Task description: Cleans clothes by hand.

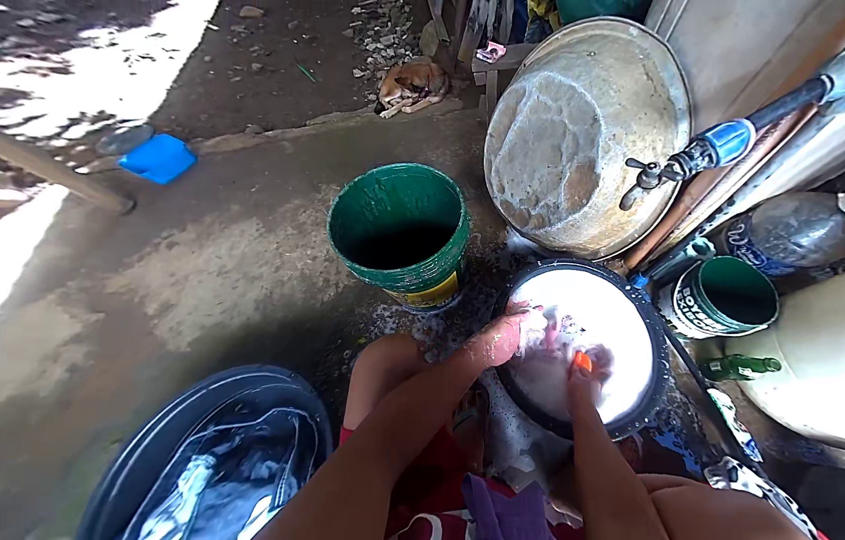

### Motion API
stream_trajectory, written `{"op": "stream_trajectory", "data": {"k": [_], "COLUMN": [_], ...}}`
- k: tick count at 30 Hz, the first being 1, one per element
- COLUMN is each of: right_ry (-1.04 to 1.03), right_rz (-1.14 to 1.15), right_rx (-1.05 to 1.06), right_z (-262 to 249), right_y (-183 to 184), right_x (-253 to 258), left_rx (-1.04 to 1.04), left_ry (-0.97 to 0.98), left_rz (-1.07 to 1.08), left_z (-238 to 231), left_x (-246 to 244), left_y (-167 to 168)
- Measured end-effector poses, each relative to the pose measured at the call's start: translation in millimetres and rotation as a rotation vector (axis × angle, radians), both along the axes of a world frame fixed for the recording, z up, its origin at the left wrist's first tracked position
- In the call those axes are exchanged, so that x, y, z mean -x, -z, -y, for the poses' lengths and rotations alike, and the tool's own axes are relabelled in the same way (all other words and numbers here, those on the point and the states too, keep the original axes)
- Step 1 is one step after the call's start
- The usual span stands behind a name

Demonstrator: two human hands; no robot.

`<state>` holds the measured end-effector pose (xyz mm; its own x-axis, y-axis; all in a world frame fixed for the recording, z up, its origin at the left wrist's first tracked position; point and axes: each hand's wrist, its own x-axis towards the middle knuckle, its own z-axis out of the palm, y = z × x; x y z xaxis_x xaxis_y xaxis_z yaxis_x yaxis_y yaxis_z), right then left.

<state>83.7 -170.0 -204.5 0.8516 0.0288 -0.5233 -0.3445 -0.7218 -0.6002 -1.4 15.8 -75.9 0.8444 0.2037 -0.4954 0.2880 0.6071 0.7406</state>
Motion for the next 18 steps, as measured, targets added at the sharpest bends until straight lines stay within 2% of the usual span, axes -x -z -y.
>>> {"op": "stream_trajectory", "data": {"k": [1, 3, 5, 6, 7, 8, 9, 10, 11, 12, 13, 14, 15, 16, 17, 18], "right_ry": [-0.004, 0.029, 0.067, 0.087, 0.081, 0.059, 0.105, 0.148, 0.155, 0.124, 0.077, 0.037, 0.027, 0.028, 0.035, 0.051], "right_rz": [-0.054, -0.135, -0.083, 0.011, 0.122, 0.190, 0.236, 0.279, 0.320, 0.356, 0.388, 0.384, 0.353, 0.321, 0.298, 0.301], "right_rx": [0.000, 0.010, -0.017, -0.058, -0.104, -0.147, -0.271, -0.436, -0.615, -0.731, -0.729, -0.628, -0.487, -0.358, -0.273, -0.255], "right_z": [6.6, 10.4, 2.4, -7.0, -20.7, -37.9, -57.2, -75.6, -90.5, -98.8, -98.5, -89.3, -76.6, -64.1, -53.7, -49.2], "right_y": [14.1, 14.9, 1.5, -8.3, -25.3, -51.1, -80.0, -108.4, -130.3, -144.8, -151.0, -149.1, -140.2, -130.8, -124.9, -125.4], "right_x": [2.3, 1.2, 4.1, 8.6, 13.9, 19.8, 26.8, 33.6, 39.1, 41.9, 40.3, 33.2, 20.3, 5.4, -5.2, -7.4], "left_rx": [-0.002, 0.011, -0.011, -0.053, -0.112, -0.150, -0.160, -0.173, -0.109, -0.021, 0.043, 0.051, 0.031, -0.026, -0.098, -0.146], "left_ry": [-0.004, -0.013, 0.072, 0.139, 0.201, 0.171, -0.135, 0.025, 0.074, -0.011, -0.093, -0.125, -0.069, 0.034, 0.090, 0.046], "left_rz": [-0.012, -0.047, -0.013, 0.019, -0.011, -0.198, -0.570, -0.417, -0.266, -0.208, -0.191, -0.175, -0.128, -0.099, -0.150, -0.288], "left_z": [0.6, 2.1, 0.2, 1.7, 9.1, 29.3, 68.2, 47.1, 28.6, 22.6, 22.7, 27.5, 29.1, 29.0, 35.1, 50.6], "left_x": [-0.5, 0.1, 6.7, 12.8, 20.0, 21.8, 1.6, 9.9, 11.3, 7.2, 3.4, 0.0, -2.6, -2.1, 1.5, 3.7], "left_y": [4.2, 12.0, 17.9, 6.5, -25.8, -80.3, -137.1, -105.9, -59.0, -22.6, -3.9, 1.4, -1.4, -21.9, -61.2, -110.4]}}
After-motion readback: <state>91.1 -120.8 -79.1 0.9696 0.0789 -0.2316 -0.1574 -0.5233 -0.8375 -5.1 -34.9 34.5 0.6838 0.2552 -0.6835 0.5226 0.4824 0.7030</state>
